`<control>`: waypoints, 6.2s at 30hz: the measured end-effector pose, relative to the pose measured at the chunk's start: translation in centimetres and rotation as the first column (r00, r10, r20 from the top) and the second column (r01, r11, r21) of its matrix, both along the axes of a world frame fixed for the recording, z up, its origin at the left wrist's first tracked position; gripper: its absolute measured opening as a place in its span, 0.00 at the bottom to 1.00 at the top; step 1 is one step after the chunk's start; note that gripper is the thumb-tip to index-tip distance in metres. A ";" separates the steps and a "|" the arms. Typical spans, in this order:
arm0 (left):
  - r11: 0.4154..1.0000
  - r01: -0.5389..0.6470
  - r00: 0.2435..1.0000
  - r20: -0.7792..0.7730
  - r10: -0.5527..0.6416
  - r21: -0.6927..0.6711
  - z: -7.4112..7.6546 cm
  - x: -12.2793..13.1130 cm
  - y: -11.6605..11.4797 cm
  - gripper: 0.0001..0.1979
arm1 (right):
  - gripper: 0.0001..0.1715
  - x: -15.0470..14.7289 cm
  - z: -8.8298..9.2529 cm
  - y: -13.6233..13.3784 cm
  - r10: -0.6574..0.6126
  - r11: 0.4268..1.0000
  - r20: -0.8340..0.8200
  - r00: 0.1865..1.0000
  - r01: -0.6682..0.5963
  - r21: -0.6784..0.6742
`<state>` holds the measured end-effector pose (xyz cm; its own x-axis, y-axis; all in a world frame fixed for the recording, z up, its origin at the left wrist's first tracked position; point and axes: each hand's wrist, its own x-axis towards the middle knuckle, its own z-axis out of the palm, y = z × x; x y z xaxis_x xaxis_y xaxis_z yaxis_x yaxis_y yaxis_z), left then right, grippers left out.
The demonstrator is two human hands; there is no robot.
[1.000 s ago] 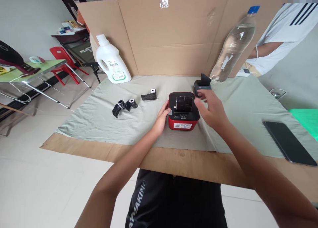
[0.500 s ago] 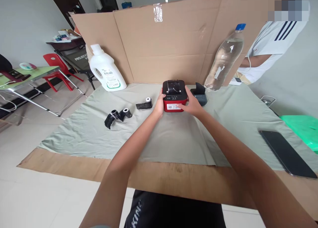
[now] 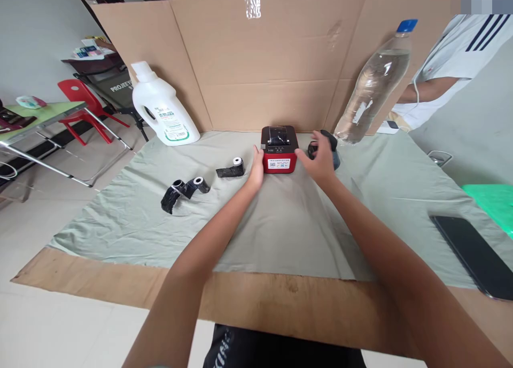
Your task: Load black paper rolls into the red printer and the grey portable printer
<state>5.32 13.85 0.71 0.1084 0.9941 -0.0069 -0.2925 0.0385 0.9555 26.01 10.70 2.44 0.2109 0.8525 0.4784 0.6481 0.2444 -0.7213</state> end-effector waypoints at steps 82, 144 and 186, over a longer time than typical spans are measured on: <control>0.666 0.581 0.622 -0.783 0.007 0.468 -1.4 -3.3 -13.0 0.25 | 0.75 -5.9 -1.6 -21.9 -0.026 0.893 0.334 0.942 0.172 -0.416; 0.194 0.703 0.619 -0.723 0.307 0.684 -0.1 -1.5 -15.5 0.14 | 0.16 0.9 6.8 -12.8 0.323 0.826 0.284 0.903 -0.122 -0.551; 0.871 0.120 0.976 -0.217 -0.015 0.477 0.2 -3.3 -11.7 0.29 | 0.16 -5.3 7.8 -12.1 0.471 0.828 -0.079 0.878 -0.472 -0.304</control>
<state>2.03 2.15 0.96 0.2233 0.8671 0.4452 -0.1070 -0.4322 0.8954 20.70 -1.43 10.20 -0.2540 0.9505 0.1789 0.5102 0.2888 -0.8101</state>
